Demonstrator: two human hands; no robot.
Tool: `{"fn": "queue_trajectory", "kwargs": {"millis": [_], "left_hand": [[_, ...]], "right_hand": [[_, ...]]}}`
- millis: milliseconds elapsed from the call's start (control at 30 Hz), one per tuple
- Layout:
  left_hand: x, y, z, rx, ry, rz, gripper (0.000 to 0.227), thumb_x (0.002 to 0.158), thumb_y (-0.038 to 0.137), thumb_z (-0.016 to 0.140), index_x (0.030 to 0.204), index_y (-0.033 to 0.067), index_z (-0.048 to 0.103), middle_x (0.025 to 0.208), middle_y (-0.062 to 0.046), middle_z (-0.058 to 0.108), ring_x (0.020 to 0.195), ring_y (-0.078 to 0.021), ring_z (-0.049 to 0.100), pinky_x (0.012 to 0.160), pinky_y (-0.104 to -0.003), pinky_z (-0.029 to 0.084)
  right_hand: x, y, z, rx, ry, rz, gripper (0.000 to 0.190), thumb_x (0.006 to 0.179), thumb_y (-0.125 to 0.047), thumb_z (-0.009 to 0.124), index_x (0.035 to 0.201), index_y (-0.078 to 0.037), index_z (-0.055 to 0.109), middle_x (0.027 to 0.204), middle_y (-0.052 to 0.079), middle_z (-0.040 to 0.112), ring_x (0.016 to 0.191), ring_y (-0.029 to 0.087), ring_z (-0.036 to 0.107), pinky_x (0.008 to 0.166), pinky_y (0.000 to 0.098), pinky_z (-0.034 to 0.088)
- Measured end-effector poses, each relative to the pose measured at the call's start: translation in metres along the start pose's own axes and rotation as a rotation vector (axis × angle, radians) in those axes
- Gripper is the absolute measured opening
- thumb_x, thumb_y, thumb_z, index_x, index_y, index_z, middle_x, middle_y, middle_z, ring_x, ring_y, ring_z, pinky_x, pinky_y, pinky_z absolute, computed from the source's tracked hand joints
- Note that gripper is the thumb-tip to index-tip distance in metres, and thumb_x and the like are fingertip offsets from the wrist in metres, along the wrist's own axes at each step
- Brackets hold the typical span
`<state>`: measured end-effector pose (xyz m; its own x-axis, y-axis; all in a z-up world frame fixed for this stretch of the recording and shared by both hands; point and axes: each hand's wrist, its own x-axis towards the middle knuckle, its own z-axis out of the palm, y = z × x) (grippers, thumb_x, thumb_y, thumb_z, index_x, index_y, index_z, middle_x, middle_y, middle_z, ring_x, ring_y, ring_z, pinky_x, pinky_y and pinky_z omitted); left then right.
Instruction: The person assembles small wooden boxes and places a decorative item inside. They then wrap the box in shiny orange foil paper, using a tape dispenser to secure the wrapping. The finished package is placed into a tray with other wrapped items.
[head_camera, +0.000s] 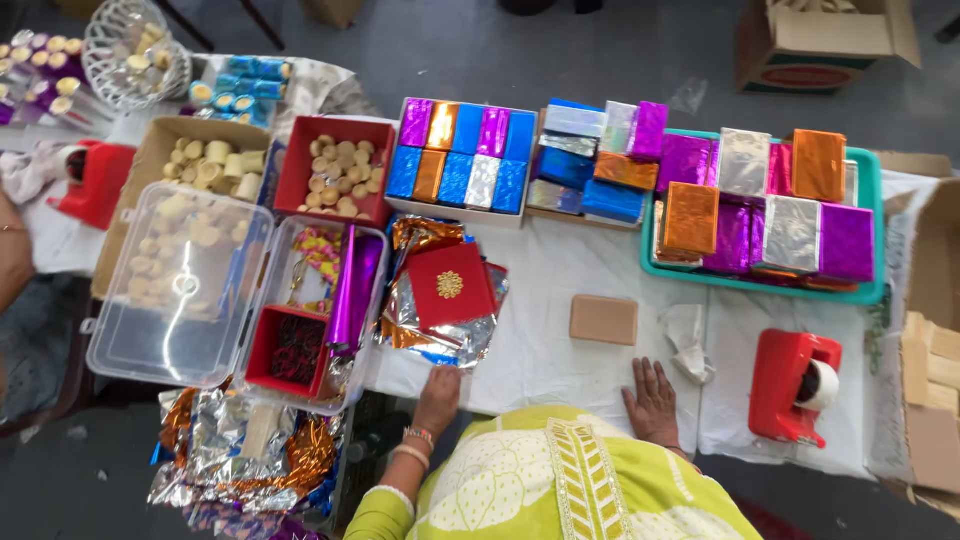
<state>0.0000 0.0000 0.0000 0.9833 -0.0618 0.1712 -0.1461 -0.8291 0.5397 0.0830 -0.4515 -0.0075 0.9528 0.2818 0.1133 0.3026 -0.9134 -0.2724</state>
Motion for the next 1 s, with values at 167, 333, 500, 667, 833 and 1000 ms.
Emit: {"fn": "queue_trajectory", "kwargs": {"millis": [167, 333, 500, 667, 833, 1000], "left_hand": [[0.061, -0.02, -0.042, 0.01, 0.222, -0.139, 0.025, 0.091, 0.003, 0.061, 0.116, 0.0023, 0.063, 0.117, -0.019, 0.06, 0.115, -0.0385, 0.058, 0.103, -0.046, 0.049], [0.126, -0.04, -0.072, 0.024, 0.322, -0.199, 0.028, 0.094, 0.004, 0.061, 0.121, 0.002, 0.061, 0.121, -0.02, 0.06, 0.116, -0.0383, 0.058, 0.102, -0.047, 0.049], [0.181, -0.061, -0.083, 0.02, 0.372, -0.315, 0.031, 0.093, 0.004, 0.061, 0.123, 0.0045, 0.059, 0.122, -0.018, 0.06, 0.111, -0.039, 0.062, 0.093, -0.046, 0.054], [0.22, -0.086, -0.076, 0.145, 0.359, -0.374, 0.032, 0.091, 0.005, 0.065, 0.122, 0.0071, 0.059, 0.113, -0.017, 0.059, 0.105, -0.0392, 0.063, 0.087, -0.048, 0.054], [0.242, -0.084, -0.08, 0.188, 0.392, -0.372, 0.034, 0.089, 0.008, 0.067, 0.122, 0.0078, 0.059, 0.108, -0.017, 0.059, 0.1, -0.0397, 0.064, 0.082, -0.048, 0.055], [0.253, -0.097, -0.074, 0.276, 0.316, -0.547, 0.013, 0.1, 0.018, 0.061, 0.107, 0.0075, 0.057, 0.102, -0.016, 0.066, 0.089, -0.041, 0.069, 0.072, -0.053, 0.057]], "right_hand": [[-0.001, 0.001, 0.007, -0.032, 0.034, -0.016, 0.069, 0.097, -0.039, 0.049, 0.16, -0.019, 0.029, 0.164, 0.004, 0.031, 0.153, 0.024, 0.025, 0.12, 0.0436, 0.023], [-0.001, 0.007, 0.016, -0.054, 0.065, -0.001, 0.068, 0.096, -0.042, 0.048, 0.159, -0.022, 0.03, 0.162, 0.002, 0.032, 0.152, 0.021, 0.026, 0.118, 0.0434, 0.025], [-0.001, 0.006, 0.013, -0.017, 0.075, 0.005, 0.068, 0.094, -0.043, 0.051, 0.157, -0.021, 0.034, 0.16, 0.003, 0.035, 0.15, 0.022, 0.029, 0.116, 0.0452, 0.027], [0.0, 0.011, 0.014, 0.003, 0.094, -0.016, 0.069, 0.091, -0.041, 0.054, 0.154, -0.02, 0.037, 0.159, 0.006, 0.037, 0.149, 0.025, 0.031, 0.114, 0.0466, 0.029], [-0.001, 0.02, 0.027, 0.011, 0.086, -0.028, 0.072, 0.085, -0.038, 0.061, 0.151, -0.019, 0.04, 0.157, 0.007, 0.039, 0.148, 0.027, 0.033, 0.11, 0.0483, 0.031], [-0.003, 0.028, 0.043, -0.001, 0.145, 0.027, 0.07, 0.082, -0.036, 0.067, 0.147, -0.021, 0.048, 0.152, 0.004, 0.048, 0.145, 0.025, 0.04, 0.11, 0.0483, 0.036]]}}
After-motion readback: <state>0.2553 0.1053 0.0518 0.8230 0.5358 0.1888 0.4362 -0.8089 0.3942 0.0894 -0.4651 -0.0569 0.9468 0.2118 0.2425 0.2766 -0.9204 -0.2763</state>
